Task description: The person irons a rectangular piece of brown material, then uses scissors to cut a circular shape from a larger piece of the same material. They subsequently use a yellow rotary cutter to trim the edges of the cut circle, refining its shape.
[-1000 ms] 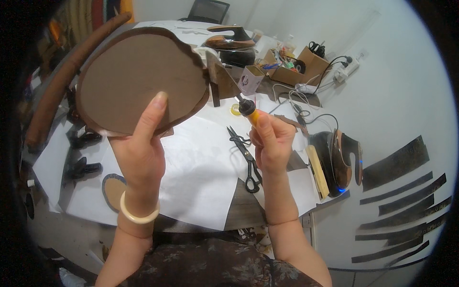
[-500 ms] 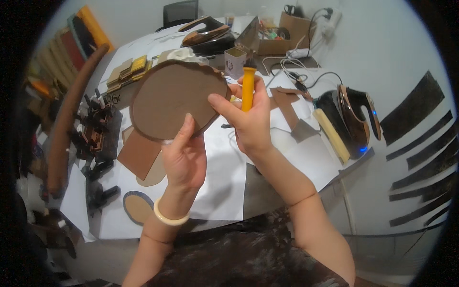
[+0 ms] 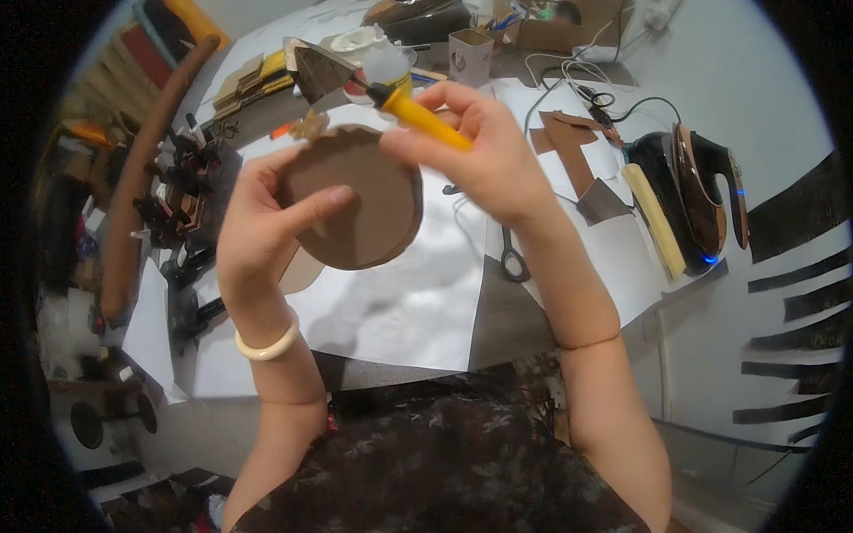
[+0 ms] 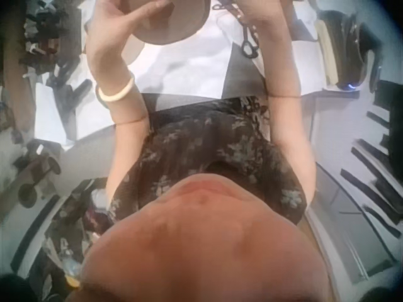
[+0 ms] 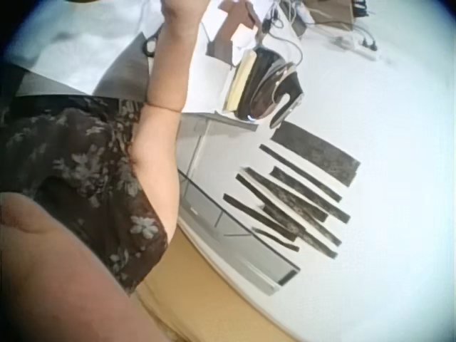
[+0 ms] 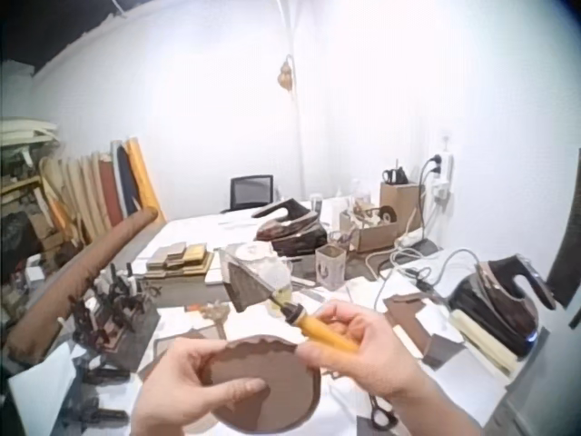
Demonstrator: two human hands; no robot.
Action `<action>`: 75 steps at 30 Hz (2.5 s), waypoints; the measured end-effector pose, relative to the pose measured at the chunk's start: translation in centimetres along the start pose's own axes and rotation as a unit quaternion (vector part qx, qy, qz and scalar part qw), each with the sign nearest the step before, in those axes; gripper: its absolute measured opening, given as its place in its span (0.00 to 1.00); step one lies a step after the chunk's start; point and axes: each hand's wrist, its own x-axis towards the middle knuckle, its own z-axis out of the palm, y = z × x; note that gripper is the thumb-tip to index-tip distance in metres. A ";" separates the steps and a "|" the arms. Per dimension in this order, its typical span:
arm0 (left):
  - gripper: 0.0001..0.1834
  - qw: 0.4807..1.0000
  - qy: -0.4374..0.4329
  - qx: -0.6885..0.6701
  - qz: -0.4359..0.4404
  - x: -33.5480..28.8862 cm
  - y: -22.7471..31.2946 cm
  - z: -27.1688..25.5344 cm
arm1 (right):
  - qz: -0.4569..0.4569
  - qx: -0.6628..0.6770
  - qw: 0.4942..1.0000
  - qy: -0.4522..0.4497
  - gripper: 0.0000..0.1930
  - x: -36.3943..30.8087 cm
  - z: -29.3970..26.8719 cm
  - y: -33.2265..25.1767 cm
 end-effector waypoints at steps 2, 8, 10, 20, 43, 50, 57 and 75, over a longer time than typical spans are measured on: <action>0.21 1.000 0.014 -0.011 -0.004 -0.5 1.3 -0.6 | -0.005 0.063 0.998 -0.014 0.16 0.2 -1.1 0.1; 0.25 0.994 -0.007 -0.106 0.040 -1.4 1.9 -1.9 | -0.038 0.103 0.991 -0.080 0.20 1.2 -3.6 1.6; 0.26 0.989 -0.018 -0.141 0.050 -1.4 1.9 -1.9 | -0.003 0.140 0.983 -0.119 0.20 1.3 -3.8 2.2; 0.23 0.996 0.001 -0.084 0.039 -1.5 2.2 -2.3 | -0.012 0.062 0.992 -0.112 0.19 1.4 -3.5 1.8; 0.20 0.999 0.011 0.038 0.002 -1.9 2.3 -2.2 | -0.090 -0.084 0.991 -0.059 0.17 0.9 -5.8 1.4; 0.21 1.000 0.016 -0.001 -0.006 -1.1 1.5 -1.7 | -0.052 0.103 0.993 -0.020 0.20 0.8 -0.6 2.2; 0.20 0.996 0.013 -0.074 0.046 -0.3 0.8 -0.6 | -0.034 0.153 0.987 0.021 0.13 0.6 -0.2 1.9; 0.21 0.873 0.091 0.240 0.416 -0.1 1.9 0.6 | -0.146 -0.203 0.965 0.075 0.13 -4.8 -4.6 -7.2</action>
